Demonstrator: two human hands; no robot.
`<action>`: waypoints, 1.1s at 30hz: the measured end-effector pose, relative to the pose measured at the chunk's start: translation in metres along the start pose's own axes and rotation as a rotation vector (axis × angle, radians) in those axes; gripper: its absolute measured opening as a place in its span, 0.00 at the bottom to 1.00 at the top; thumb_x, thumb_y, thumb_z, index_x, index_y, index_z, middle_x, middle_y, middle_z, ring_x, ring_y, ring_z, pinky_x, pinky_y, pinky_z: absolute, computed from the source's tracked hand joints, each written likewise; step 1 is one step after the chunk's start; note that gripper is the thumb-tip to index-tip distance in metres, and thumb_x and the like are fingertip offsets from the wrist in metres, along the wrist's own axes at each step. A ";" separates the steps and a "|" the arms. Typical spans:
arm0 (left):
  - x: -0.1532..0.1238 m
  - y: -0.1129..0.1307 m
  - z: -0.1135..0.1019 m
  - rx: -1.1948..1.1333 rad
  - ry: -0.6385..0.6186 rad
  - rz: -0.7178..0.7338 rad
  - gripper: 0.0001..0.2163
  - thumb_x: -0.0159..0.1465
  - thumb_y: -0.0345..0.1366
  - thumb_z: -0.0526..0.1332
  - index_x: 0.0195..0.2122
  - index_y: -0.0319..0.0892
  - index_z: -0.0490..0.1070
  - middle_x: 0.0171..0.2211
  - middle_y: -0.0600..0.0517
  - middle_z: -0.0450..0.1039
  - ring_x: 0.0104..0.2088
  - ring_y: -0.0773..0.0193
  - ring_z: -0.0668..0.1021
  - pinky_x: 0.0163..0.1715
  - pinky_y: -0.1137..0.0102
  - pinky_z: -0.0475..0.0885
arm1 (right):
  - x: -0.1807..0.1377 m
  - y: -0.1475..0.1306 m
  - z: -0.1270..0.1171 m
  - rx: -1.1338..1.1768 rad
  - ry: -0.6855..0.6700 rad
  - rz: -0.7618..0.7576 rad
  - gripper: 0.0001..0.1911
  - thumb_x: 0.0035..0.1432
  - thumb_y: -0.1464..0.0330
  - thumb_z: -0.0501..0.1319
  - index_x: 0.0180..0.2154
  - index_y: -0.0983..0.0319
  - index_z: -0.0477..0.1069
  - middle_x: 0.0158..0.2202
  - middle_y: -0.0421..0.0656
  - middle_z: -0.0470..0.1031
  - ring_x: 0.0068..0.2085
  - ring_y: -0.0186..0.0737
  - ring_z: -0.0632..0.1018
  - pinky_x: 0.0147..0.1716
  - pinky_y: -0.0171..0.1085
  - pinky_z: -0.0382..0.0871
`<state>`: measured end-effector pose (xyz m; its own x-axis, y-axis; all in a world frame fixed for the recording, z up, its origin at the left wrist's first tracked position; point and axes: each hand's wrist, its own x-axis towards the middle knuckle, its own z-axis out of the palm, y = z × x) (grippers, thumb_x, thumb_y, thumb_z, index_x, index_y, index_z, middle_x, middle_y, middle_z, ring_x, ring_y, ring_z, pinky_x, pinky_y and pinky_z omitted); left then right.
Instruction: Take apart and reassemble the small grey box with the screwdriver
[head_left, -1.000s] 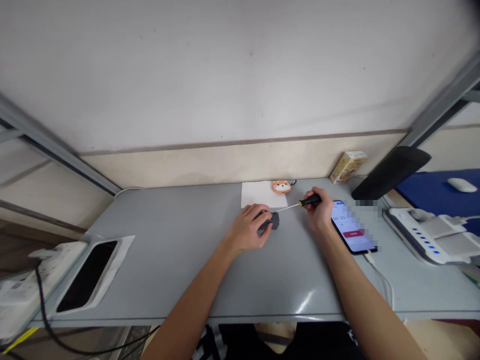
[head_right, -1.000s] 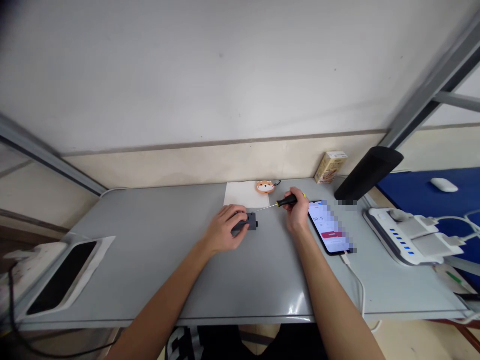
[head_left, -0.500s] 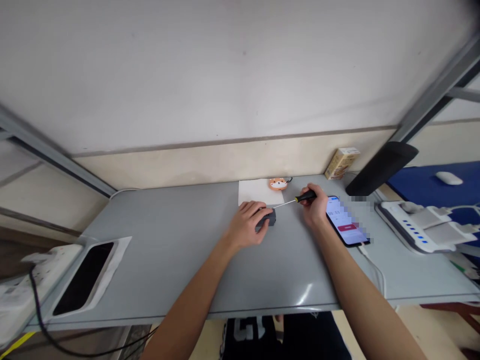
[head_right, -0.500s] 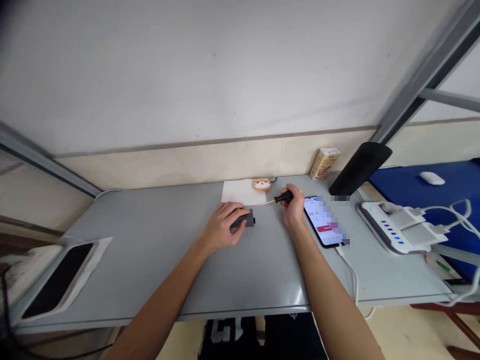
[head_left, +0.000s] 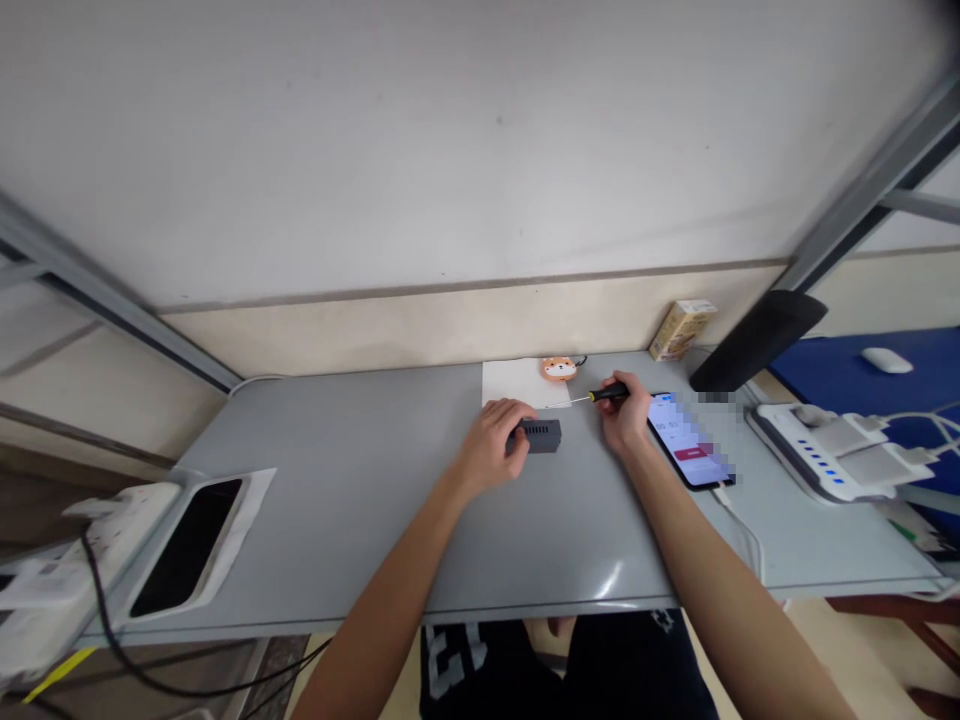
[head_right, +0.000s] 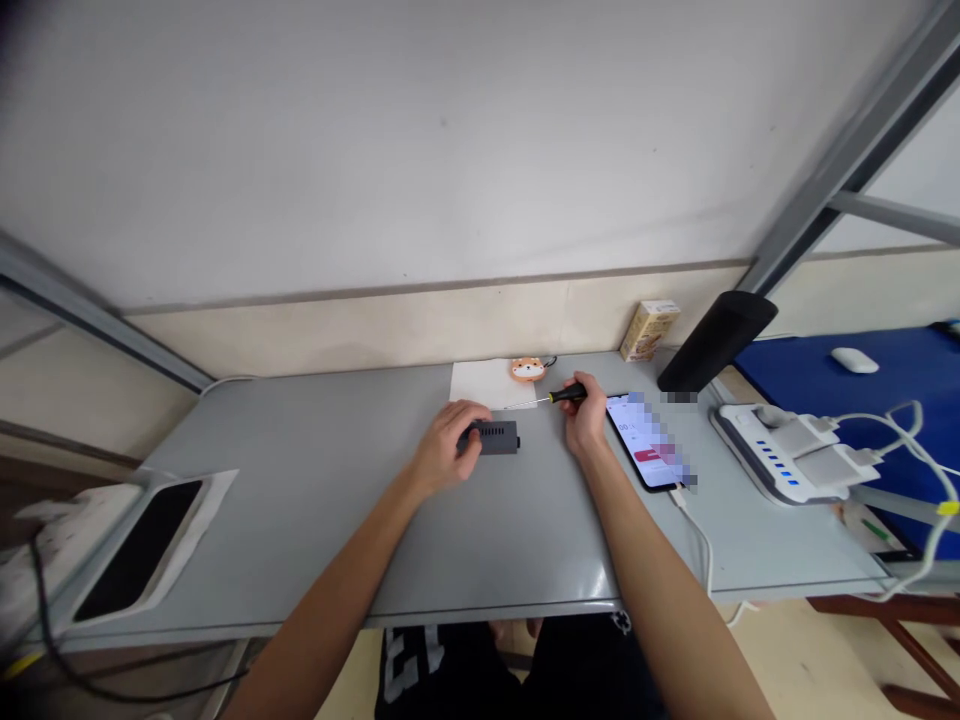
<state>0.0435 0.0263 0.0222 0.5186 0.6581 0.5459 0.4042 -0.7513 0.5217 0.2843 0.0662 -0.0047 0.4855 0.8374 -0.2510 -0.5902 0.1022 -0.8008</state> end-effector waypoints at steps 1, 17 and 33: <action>0.000 -0.002 -0.003 -0.039 -0.003 -0.061 0.13 0.61 0.24 0.53 0.44 0.44 0.69 0.40 0.49 0.75 0.42 0.58 0.76 0.47 0.60 0.71 | 0.000 0.000 0.000 0.000 0.003 0.000 0.10 0.46 0.63 0.65 0.25 0.59 0.66 0.23 0.35 0.70 0.18 0.27 0.63 0.14 0.33 0.56; 0.002 -0.029 -0.036 -0.491 -0.222 -0.404 0.08 0.63 0.35 0.58 0.42 0.44 0.74 0.43 0.48 0.77 0.44 0.57 0.78 0.44 0.64 0.73 | 0.001 0.007 -0.002 -0.060 -0.022 -0.086 0.12 0.49 0.61 0.67 0.27 0.60 0.68 0.24 0.35 0.71 0.21 0.29 0.66 0.15 0.32 0.58; 0.004 -0.030 -0.036 -0.432 -0.243 -0.467 0.09 0.64 0.37 0.56 0.40 0.43 0.74 0.40 0.50 0.75 0.43 0.59 0.75 0.45 0.65 0.70 | 0.000 0.005 -0.002 -0.087 0.019 -0.103 0.11 0.49 0.61 0.66 0.26 0.61 0.70 0.25 0.36 0.71 0.22 0.29 0.67 0.16 0.31 0.59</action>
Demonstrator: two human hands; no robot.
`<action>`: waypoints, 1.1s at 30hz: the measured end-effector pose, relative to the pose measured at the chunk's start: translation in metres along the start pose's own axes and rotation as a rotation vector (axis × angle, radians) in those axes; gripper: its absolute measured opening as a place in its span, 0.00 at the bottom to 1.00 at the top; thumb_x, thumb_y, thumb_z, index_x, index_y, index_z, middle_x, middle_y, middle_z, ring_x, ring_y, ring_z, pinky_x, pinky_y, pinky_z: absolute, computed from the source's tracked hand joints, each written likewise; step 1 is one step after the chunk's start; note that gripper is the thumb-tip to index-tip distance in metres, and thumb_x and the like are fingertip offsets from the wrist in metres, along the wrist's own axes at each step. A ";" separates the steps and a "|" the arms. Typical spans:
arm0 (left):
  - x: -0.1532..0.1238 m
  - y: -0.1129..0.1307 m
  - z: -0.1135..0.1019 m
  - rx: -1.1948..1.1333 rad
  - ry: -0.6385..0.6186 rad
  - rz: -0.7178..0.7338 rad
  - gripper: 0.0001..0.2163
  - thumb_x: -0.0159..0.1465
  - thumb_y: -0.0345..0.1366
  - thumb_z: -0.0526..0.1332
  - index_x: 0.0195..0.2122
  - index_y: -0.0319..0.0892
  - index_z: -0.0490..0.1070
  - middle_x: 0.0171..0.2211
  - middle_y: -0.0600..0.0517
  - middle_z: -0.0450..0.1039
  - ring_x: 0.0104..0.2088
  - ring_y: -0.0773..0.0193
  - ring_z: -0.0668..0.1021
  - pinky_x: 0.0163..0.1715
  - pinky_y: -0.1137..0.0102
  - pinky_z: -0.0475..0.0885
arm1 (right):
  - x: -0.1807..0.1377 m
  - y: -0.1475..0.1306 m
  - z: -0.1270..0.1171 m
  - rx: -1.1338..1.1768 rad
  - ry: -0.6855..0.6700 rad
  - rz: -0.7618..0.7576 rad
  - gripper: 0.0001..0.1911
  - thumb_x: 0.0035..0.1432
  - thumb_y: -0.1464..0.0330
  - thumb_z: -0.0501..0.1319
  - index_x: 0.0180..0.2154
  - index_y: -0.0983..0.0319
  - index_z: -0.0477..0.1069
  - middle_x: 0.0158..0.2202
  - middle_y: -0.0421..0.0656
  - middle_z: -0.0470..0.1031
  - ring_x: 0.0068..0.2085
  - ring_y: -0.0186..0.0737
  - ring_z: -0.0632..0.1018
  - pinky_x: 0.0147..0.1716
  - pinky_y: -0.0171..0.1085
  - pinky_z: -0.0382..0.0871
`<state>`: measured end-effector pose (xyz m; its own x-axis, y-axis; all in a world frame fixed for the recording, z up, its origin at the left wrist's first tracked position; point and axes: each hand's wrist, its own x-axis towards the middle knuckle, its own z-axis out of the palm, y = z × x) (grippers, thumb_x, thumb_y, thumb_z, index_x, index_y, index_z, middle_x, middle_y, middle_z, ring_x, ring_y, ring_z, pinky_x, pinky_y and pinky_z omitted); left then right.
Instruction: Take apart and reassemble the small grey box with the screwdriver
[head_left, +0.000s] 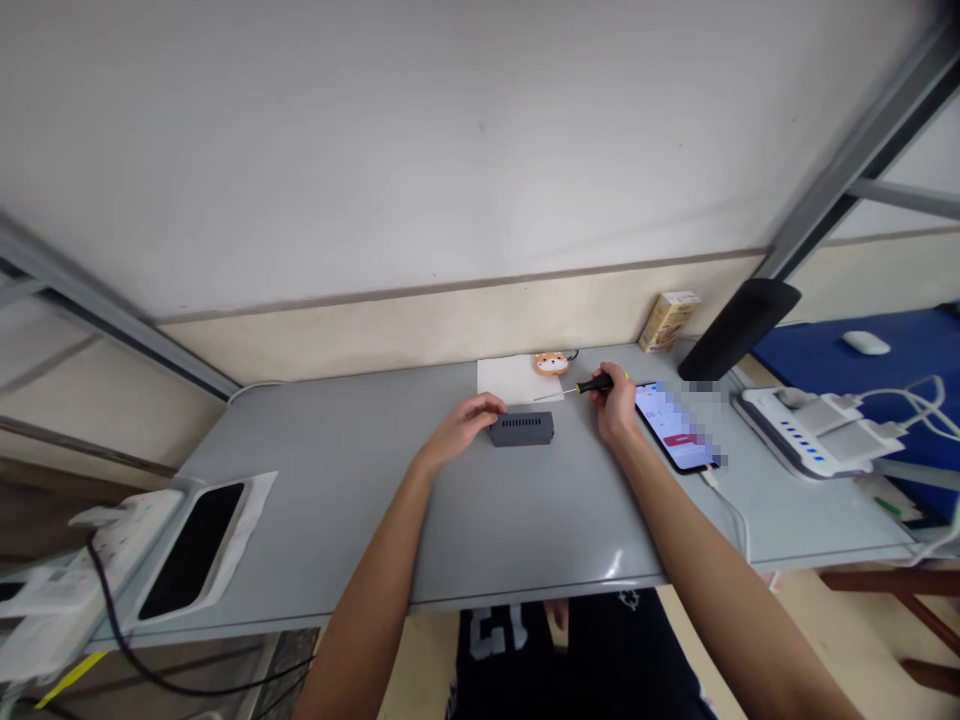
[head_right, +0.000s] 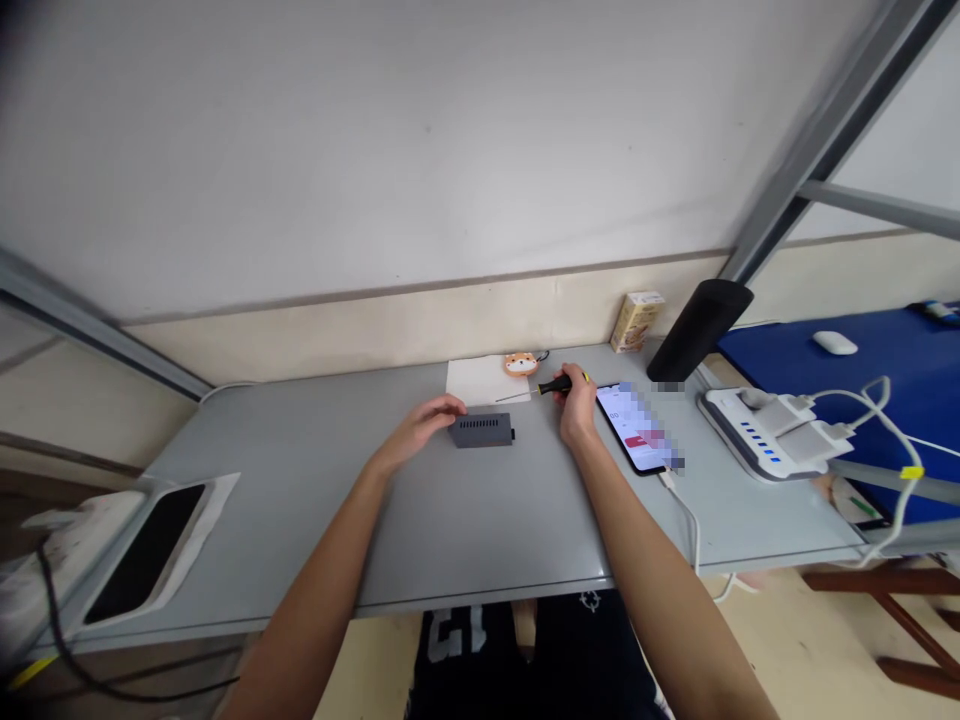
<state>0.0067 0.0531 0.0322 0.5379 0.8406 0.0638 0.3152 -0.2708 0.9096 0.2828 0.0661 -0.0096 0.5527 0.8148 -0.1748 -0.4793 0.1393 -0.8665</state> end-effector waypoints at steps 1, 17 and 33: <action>0.001 0.000 0.000 -0.010 -0.007 -0.011 0.09 0.64 0.37 0.56 0.40 0.43 0.74 0.40 0.50 0.75 0.43 0.59 0.75 0.45 0.66 0.69 | 0.000 0.000 0.000 -0.003 -0.001 -0.001 0.11 0.49 0.60 0.66 0.26 0.61 0.70 0.25 0.36 0.71 0.22 0.29 0.67 0.16 0.31 0.59; -0.007 -0.002 -0.003 -0.128 -0.100 -0.153 0.18 0.61 0.44 0.69 0.50 0.45 0.71 0.42 0.50 0.74 0.42 0.61 0.77 0.39 0.70 0.71 | -0.004 -0.004 0.002 -0.067 0.015 -0.040 0.11 0.51 0.61 0.65 0.25 0.61 0.70 0.26 0.37 0.70 0.23 0.29 0.68 0.17 0.30 0.58; 0.002 -0.024 0.014 0.372 0.209 -0.005 0.14 0.72 0.47 0.58 0.44 0.44 0.78 0.37 0.49 0.76 0.41 0.59 0.76 0.45 0.64 0.72 | -0.050 -0.041 -0.002 -0.388 -0.302 -0.733 0.18 0.59 0.68 0.60 0.18 0.60 0.65 0.17 0.37 0.62 0.21 0.32 0.64 0.22 0.36 0.56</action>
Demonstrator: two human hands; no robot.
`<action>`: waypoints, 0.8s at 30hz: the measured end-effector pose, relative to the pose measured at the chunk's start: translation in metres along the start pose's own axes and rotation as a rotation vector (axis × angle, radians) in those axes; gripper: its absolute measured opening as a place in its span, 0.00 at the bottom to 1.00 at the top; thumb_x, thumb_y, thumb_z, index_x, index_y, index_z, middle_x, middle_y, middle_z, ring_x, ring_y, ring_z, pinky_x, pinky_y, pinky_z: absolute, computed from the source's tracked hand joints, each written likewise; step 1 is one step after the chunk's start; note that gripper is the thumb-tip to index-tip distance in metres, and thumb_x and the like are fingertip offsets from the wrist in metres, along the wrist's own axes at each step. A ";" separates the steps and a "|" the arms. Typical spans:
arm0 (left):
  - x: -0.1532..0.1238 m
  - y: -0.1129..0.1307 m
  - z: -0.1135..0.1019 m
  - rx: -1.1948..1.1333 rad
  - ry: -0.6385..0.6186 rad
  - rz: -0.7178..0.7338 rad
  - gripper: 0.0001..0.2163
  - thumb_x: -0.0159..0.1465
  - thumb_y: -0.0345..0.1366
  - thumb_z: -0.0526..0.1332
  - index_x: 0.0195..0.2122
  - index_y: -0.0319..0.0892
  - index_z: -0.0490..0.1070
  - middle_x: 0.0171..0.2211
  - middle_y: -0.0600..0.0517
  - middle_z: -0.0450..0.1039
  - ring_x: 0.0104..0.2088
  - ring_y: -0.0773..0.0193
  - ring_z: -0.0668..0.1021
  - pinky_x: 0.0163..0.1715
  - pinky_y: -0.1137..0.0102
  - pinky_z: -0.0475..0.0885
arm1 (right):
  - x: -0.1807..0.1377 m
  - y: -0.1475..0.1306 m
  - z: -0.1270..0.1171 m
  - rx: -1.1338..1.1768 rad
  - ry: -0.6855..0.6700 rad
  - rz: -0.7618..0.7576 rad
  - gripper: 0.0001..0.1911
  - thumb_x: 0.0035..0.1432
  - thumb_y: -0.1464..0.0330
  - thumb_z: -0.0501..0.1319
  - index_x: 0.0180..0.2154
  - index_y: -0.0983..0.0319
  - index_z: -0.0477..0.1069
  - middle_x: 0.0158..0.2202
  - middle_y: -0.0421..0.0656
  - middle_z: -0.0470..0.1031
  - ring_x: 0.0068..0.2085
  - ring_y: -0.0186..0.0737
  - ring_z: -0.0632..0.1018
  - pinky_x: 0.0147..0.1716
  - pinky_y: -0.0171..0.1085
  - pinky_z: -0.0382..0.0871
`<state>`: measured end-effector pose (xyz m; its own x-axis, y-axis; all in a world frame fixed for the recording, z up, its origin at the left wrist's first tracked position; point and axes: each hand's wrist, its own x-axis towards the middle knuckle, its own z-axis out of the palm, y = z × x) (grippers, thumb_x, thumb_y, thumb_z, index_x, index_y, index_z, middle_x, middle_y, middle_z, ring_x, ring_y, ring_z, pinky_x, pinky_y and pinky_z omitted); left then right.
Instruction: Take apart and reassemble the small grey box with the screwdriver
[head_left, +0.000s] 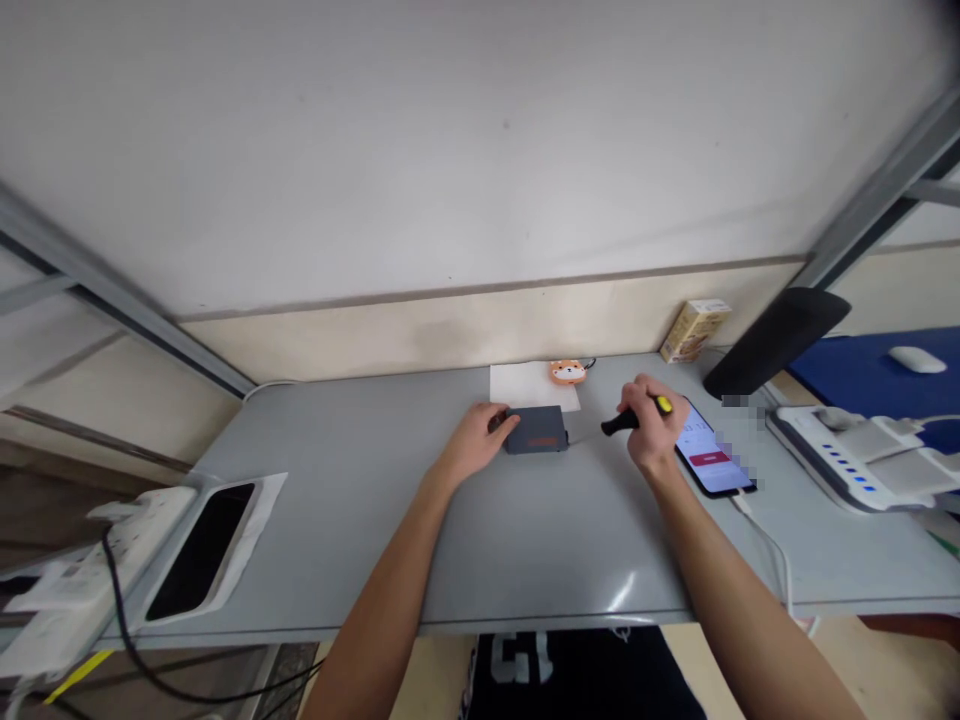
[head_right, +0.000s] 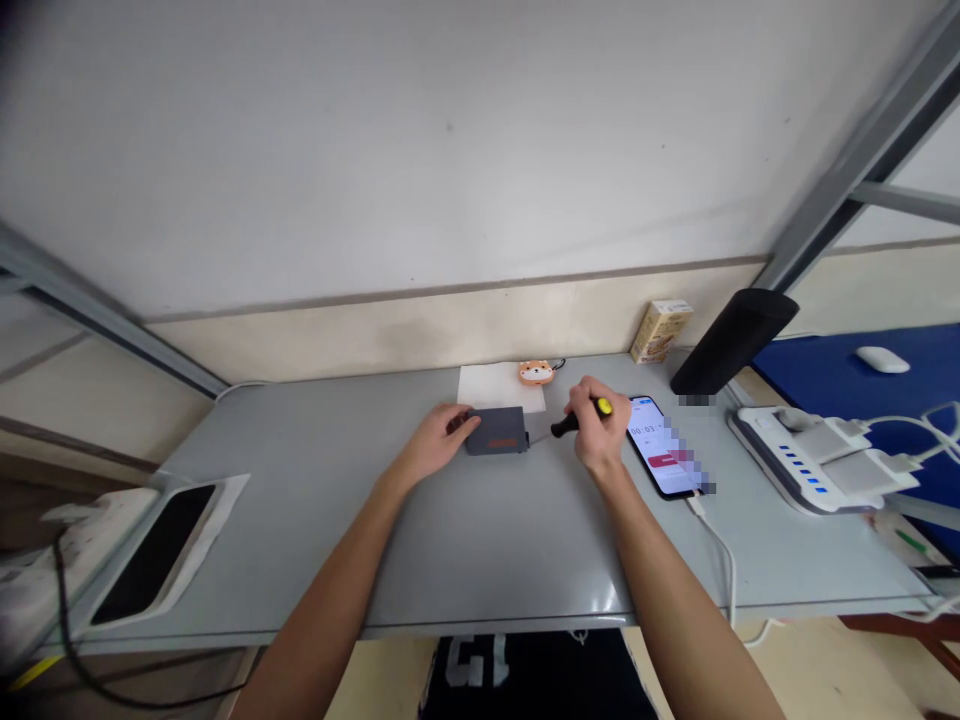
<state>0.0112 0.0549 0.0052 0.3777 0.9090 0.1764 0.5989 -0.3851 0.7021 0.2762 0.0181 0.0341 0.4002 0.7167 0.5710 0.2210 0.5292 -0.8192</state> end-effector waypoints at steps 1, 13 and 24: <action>0.000 -0.002 0.001 0.037 0.009 0.036 0.14 0.72 0.47 0.58 0.42 0.44 0.78 0.38 0.49 0.75 0.44 0.57 0.75 0.48 0.63 0.72 | -0.004 -0.002 0.001 -0.044 -0.077 -0.034 0.18 0.59 0.69 0.59 0.17 0.61 0.64 0.17 0.37 0.62 0.21 0.32 0.64 0.23 0.36 0.56; -0.001 -0.009 0.000 0.151 0.004 0.131 0.13 0.72 0.46 0.59 0.43 0.46 0.81 0.41 0.49 0.72 0.49 0.57 0.72 0.54 0.61 0.71 | -0.016 -0.013 0.017 -0.242 -0.366 -0.251 0.19 0.62 0.72 0.55 0.19 0.59 0.54 0.17 0.36 0.57 0.20 0.31 0.59 0.24 0.37 0.51; 0.001 -0.006 -0.002 0.144 -0.021 0.127 0.12 0.71 0.45 0.60 0.42 0.46 0.81 0.41 0.48 0.75 0.49 0.54 0.73 0.54 0.59 0.69 | -0.039 -0.019 0.037 -0.138 -0.481 -0.105 0.19 0.64 0.64 0.58 0.20 0.58 0.65 0.19 0.39 0.69 0.22 0.36 0.68 0.26 0.37 0.60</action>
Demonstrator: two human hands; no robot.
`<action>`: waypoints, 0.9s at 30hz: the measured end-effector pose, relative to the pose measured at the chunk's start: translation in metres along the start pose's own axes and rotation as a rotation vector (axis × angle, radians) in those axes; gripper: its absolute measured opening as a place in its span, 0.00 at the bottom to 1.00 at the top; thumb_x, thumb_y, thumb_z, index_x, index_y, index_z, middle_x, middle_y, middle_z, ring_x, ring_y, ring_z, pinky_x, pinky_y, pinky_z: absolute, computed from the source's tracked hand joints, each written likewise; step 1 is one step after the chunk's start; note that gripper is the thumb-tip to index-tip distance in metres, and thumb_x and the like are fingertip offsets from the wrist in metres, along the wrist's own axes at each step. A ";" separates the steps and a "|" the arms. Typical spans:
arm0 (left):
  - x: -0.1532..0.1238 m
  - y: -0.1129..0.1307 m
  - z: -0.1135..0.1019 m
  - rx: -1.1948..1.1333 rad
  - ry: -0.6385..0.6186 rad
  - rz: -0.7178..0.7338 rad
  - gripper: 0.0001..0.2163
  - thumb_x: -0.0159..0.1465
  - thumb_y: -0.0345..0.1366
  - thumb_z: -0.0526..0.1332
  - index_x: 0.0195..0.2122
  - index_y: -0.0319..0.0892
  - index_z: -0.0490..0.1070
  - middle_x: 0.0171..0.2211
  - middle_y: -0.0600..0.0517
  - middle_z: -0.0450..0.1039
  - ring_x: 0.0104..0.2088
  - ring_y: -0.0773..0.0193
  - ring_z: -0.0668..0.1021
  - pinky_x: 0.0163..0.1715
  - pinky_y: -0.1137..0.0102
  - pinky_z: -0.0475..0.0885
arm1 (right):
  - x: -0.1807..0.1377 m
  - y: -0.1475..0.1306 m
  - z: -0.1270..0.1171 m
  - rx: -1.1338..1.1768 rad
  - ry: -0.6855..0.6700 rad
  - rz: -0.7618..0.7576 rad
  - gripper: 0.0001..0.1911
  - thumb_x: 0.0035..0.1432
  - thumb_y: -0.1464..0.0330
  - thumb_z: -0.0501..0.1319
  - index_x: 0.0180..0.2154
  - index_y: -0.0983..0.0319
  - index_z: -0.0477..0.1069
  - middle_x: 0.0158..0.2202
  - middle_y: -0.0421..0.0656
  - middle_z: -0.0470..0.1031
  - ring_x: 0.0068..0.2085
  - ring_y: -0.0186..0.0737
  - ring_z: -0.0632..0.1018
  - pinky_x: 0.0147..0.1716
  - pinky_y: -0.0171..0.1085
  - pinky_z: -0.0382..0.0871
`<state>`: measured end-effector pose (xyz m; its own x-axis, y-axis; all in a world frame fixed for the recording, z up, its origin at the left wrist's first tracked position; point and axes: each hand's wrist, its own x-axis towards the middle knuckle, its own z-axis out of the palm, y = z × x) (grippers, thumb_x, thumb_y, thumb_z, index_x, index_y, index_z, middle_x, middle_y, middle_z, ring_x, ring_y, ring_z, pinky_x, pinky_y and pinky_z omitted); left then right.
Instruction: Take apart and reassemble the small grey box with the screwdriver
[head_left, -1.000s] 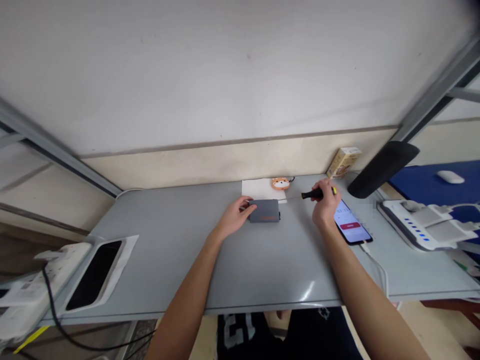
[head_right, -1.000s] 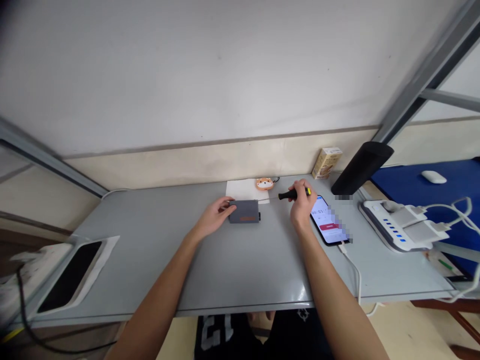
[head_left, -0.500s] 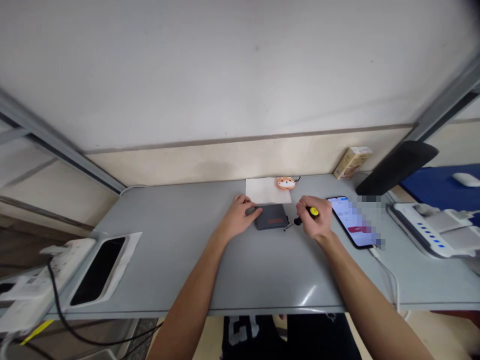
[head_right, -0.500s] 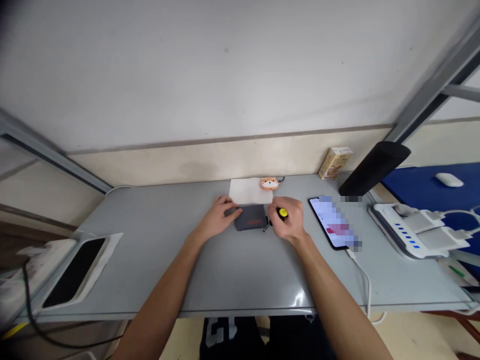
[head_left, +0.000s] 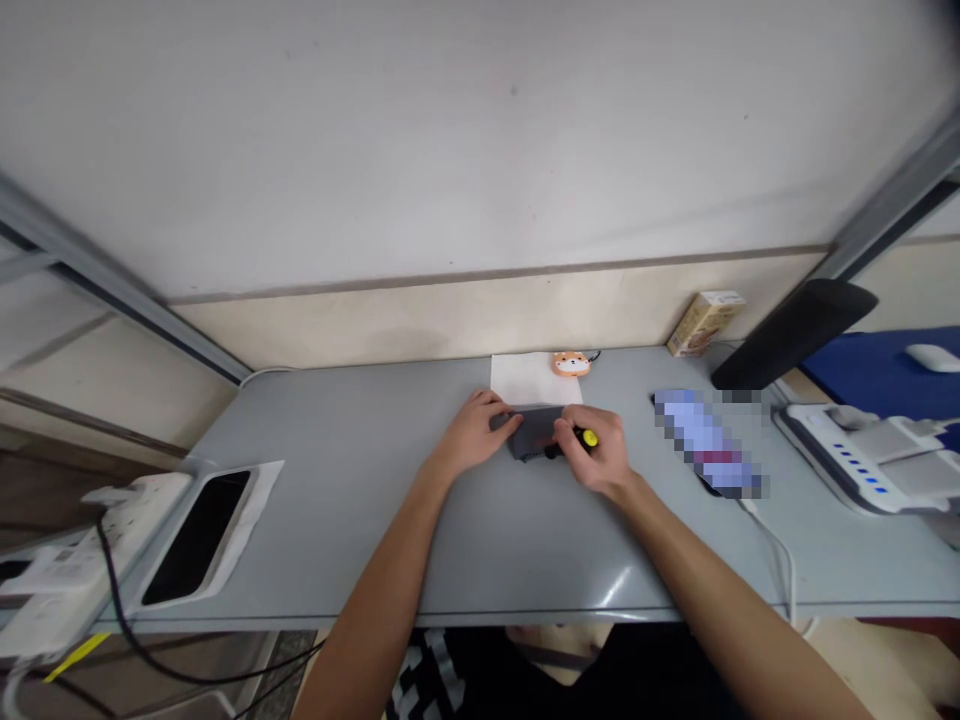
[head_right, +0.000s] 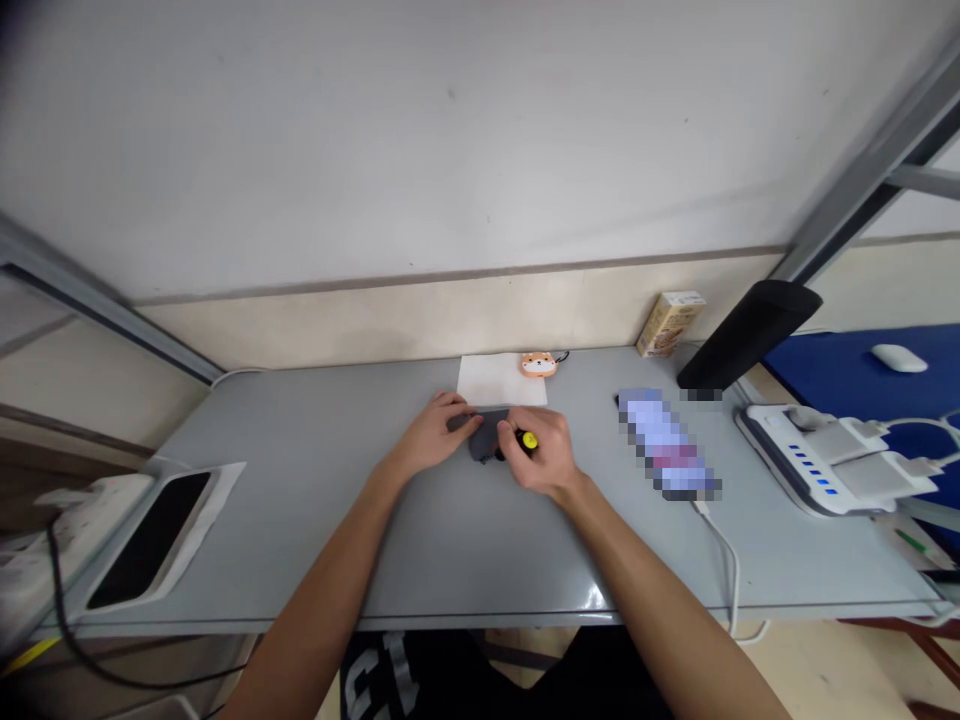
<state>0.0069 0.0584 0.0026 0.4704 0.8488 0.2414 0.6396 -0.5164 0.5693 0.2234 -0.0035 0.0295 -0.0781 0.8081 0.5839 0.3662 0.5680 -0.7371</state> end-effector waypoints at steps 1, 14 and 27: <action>0.000 0.000 0.000 0.005 0.000 0.000 0.12 0.71 0.45 0.59 0.42 0.46 0.81 0.41 0.48 0.74 0.49 0.55 0.73 0.55 0.59 0.69 | 0.000 0.000 0.000 0.008 0.019 0.018 0.20 0.64 0.64 0.57 0.20 0.58 0.65 0.19 0.40 0.69 0.22 0.36 0.68 0.26 0.37 0.60; -0.001 0.012 -0.004 -0.039 0.112 0.087 0.10 0.72 0.40 0.57 0.43 0.45 0.77 0.44 0.47 0.73 0.49 0.58 0.75 0.56 0.62 0.70 | 0.001 0.007 -0.002 0.017 0.081 0.100 0.21 0.67 0.63 0.56 0.21 0.60 0.66 0.19 0.38 0.68 0.23 0.34 0.67 0.27 0.36 0.59; -0.006 0.036 -0.016 -0.285 -0.121 -0.042 0.10 0.68 0.45 0.63 0.43 0.47 0.80 0.43 0.48 0.76 0.43 0.58 0.78 0.45 0.63 0.73 | 0.009 0.018 -0.010 0.195 0.369 0.272 0.21 0.65 0.59 0.58 0.21 0.60 0.68 0.20 0.37 0.63 0.24 0.35 0.65 0.26 0.37 0.58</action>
<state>0.0174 0.0360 0.0344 0.5273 0.8401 0.1274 0.4715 -0.4141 0.7786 0.2388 0.0124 0.0248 0.3420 0.8420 0.4172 0.1444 0.3916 -0.9087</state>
